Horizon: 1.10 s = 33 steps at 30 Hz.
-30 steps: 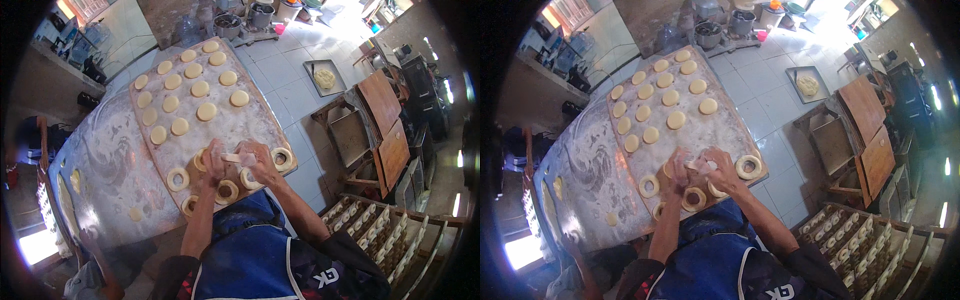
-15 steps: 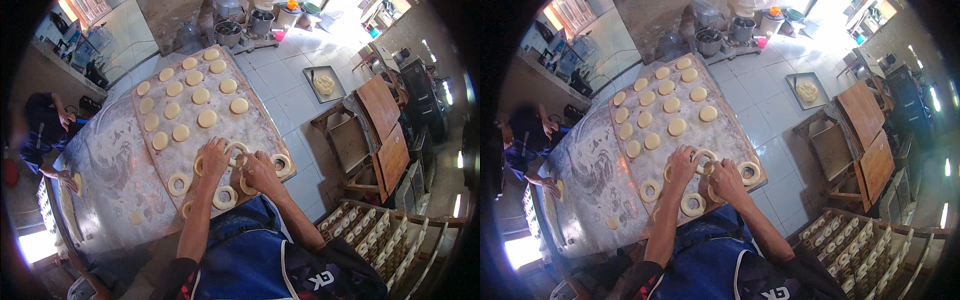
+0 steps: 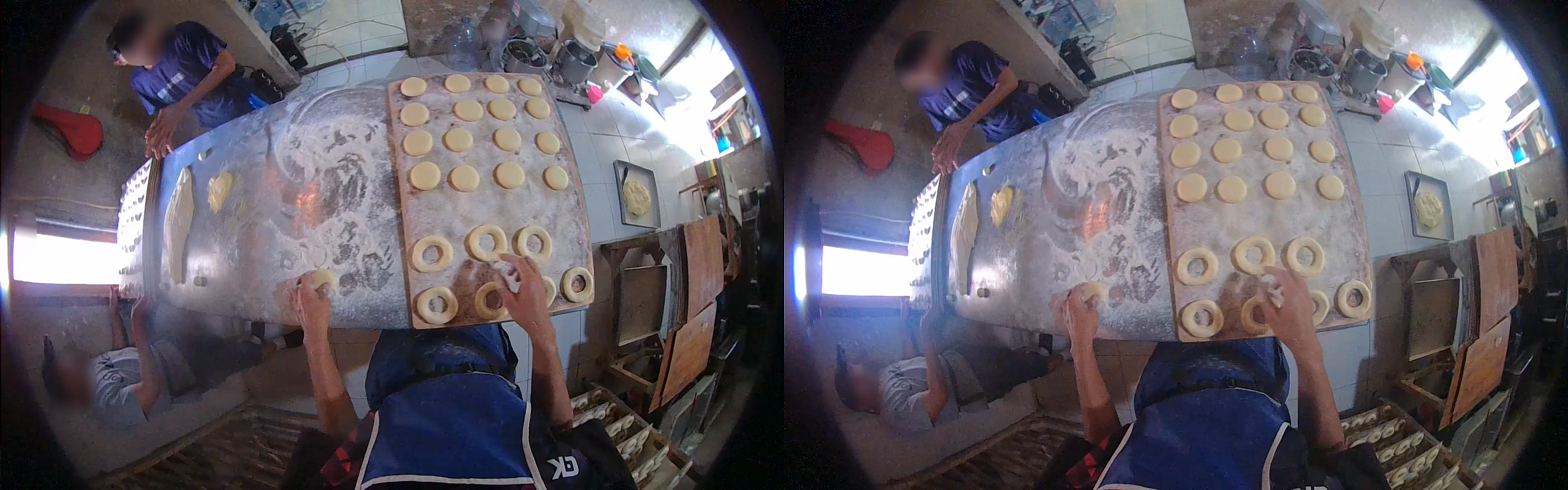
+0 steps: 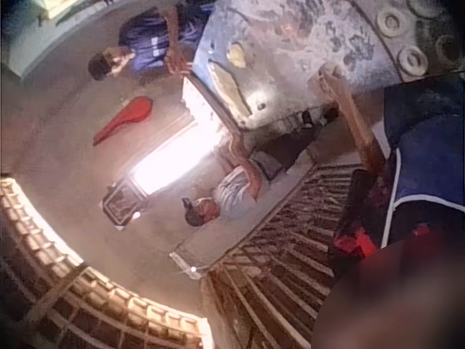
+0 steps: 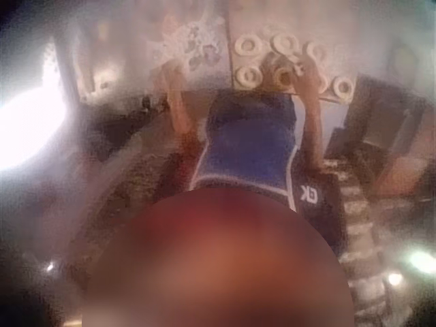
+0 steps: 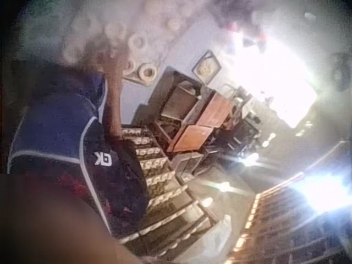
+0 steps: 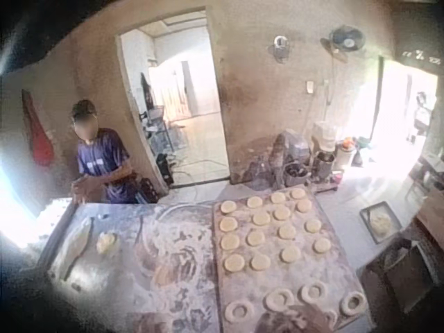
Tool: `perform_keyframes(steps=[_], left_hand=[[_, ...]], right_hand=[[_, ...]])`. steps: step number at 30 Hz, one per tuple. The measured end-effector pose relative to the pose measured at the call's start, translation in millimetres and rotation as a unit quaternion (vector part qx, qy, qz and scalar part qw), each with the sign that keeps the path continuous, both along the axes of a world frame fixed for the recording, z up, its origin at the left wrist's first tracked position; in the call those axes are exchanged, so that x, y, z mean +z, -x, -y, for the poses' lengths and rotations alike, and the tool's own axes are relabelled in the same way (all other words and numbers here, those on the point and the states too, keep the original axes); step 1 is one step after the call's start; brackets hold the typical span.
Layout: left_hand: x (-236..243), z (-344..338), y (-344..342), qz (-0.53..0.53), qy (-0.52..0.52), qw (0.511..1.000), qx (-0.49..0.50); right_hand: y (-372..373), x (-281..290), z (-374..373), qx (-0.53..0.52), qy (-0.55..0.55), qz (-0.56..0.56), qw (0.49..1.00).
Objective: The person shapes small dough pieces into rings by hand and places them on a floured wooden board. They repeatedly pick up dough, form it into a ring, and arrange it in rows. Another person works nearby rolling dough.
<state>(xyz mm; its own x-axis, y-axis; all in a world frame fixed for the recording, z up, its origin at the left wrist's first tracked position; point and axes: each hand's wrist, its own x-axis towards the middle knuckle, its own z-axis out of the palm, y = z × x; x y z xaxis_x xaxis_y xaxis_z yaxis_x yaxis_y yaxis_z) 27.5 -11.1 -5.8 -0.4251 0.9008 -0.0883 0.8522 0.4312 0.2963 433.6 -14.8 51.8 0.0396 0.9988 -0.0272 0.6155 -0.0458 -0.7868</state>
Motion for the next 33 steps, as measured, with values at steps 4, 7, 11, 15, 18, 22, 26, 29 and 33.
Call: perform_keyframes(steps=[4,7,11,15,18,22,26,29,33], left_hand=[[20,0,5,0.141,0.03,0.987,-0.07],[26,3,-6,0.367,-0.061,0.928,-0.027],[18,4,-12,0.588,-0.084,0.804,-0.024],[10,5,-8,0.611,-0.076,0.788,0.001],[12,9,1,0.599,-0.077,0.797,-0.021],[12,12,17,0.491,-0.104,0.859,-0.102],[2,12,16,0.635,-0.128,0.762,-0.011],[2,10,12,0.796,-0.086,0.591,0.096],[14,1,10,0.785,-0.03,0.607,-0.119]], right_hand=[[84,-7,-22,0.131,-0.085,-0.051,0.986],[153,-20,-31,0.196,0.018,-0.151,0.969],[210,-38,-44,0.194,0.136,-0.262,0.935],[228,-50,-45,0.159,0.196,-0.384,0.888],[242,-55,-41,0.143,0.168,-0.355,0.909],[265,-50,-33,0.123,0.092,-0.275,0.949],[270,-27,-28,0.177,0.055,-0.252,0.95],[262,-10,-30,0.233,0.148,-0.22,0.936],[259,-4,-37,0.115,0.192,-0.398,0.889]])
